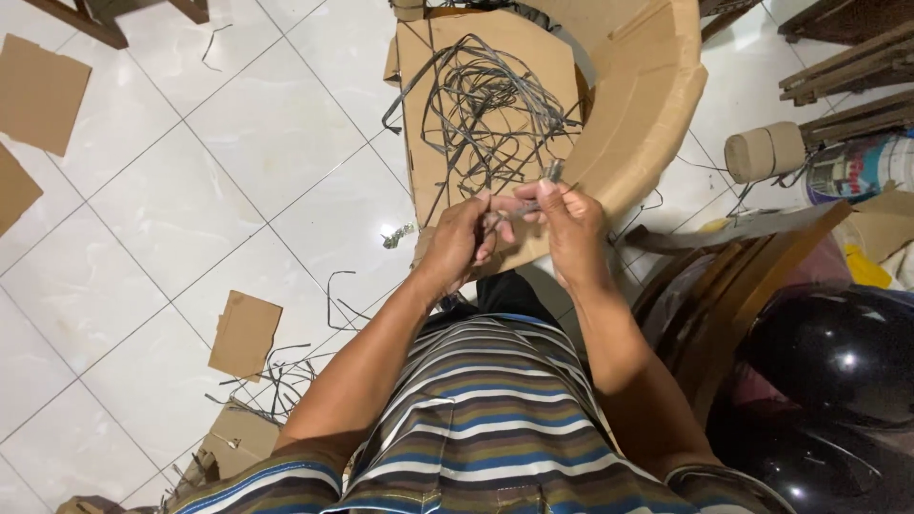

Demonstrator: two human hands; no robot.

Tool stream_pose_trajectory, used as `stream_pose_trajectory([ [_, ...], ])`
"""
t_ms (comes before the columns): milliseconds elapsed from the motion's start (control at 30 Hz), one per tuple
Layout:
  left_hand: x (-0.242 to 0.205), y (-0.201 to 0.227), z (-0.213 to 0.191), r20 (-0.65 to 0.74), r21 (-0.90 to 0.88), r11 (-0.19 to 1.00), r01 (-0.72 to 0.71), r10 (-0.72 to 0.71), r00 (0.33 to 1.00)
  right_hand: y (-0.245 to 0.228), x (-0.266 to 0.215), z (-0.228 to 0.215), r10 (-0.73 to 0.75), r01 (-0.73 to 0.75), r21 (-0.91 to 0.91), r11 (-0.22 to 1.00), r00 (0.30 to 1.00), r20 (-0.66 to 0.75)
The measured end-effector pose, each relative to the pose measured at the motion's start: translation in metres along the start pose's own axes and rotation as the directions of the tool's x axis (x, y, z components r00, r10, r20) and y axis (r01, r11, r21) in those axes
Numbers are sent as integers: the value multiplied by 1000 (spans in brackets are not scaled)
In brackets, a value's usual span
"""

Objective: Assembling a curved cardboard furniture component by threading and securing black wires through pre-cut holes.

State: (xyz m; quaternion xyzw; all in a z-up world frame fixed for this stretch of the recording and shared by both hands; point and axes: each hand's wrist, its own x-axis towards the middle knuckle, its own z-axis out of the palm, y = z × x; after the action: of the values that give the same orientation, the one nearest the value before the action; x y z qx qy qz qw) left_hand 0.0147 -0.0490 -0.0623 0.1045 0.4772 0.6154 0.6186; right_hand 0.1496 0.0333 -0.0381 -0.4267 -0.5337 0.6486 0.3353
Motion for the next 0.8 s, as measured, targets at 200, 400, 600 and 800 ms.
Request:
stream_pose_trajectory([
  [200,-11,6,-4,-81,50,998,-32,36,996,-1,-4,-4,9,-7,61,998,999,-31],
  [400,-6,-2,-7,-129,69,991,-113,121,984,3,-10,-8,21,-15,116,993,998,-51],
  [600,-11,-4,-8,-134,69,990,-123,131,982,7,-14,-10,32,-25,160,987,999,-43],
  [800,-3,-24,-23,-158,38,989,-143,147,976,3,-13,-7,85,-106,275,956,993,87],
])
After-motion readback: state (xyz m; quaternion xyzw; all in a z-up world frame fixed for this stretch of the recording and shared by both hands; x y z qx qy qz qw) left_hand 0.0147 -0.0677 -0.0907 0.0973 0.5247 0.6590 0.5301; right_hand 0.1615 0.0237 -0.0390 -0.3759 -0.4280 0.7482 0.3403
